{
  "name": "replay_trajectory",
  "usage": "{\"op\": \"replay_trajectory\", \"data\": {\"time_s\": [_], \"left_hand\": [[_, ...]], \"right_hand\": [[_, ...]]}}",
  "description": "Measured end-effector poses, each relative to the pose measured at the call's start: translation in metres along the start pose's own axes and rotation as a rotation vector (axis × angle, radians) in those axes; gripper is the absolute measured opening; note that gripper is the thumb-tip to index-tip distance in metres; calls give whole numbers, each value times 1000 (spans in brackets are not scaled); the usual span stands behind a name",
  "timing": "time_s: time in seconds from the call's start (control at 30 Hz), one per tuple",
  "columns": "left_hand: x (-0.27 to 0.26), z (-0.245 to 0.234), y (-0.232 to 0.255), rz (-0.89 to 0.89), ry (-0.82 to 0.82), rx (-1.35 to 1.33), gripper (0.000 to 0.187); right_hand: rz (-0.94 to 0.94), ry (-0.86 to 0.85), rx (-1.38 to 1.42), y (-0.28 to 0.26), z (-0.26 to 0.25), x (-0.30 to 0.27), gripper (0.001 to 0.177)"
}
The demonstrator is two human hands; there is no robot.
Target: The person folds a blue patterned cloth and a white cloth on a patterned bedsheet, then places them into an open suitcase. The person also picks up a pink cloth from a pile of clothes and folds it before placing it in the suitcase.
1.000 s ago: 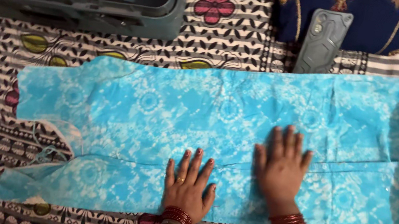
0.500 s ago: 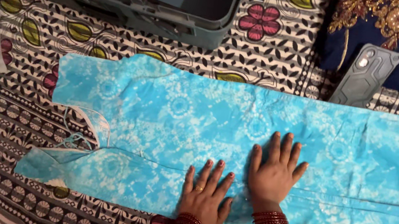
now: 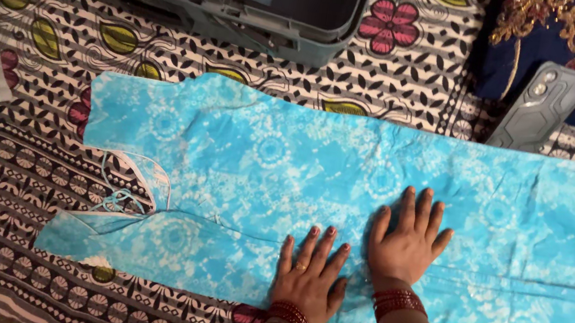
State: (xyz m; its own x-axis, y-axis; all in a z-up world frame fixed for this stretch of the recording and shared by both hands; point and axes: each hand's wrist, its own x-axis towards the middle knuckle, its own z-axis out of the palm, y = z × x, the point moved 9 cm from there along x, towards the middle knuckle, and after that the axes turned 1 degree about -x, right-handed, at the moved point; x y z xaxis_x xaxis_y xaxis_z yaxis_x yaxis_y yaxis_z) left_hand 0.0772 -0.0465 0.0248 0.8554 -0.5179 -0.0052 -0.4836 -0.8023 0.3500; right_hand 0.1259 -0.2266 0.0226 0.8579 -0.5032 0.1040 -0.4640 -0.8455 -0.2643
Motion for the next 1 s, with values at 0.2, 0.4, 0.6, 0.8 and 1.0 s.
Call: {"op": "replay_trajectory", "data": {"time_s": [0.2, 0.4, 0.6, 0.8, 1.0], "left_hand": [[4, 3, -1, -8, -22, -27, 62], [8, 0, -2, -23, -29, -22, 65], [41, -19, -41, -79, -4, 17, 76], [96, -44, -131, -166, -53, 146, 82], [139, -58, -179, -248, -70, 173, 87]], "right_hand": [[23, 9, -14, 4, 1, 0, 58], [17, 26, 1, 3, -1, -1, 56], [15, 35, 4, 2, -3, -2, 56], [25, 42, 16, -2, -8, -1, 54], [24, 65, 9, -9, -15, 1, 54]]}}
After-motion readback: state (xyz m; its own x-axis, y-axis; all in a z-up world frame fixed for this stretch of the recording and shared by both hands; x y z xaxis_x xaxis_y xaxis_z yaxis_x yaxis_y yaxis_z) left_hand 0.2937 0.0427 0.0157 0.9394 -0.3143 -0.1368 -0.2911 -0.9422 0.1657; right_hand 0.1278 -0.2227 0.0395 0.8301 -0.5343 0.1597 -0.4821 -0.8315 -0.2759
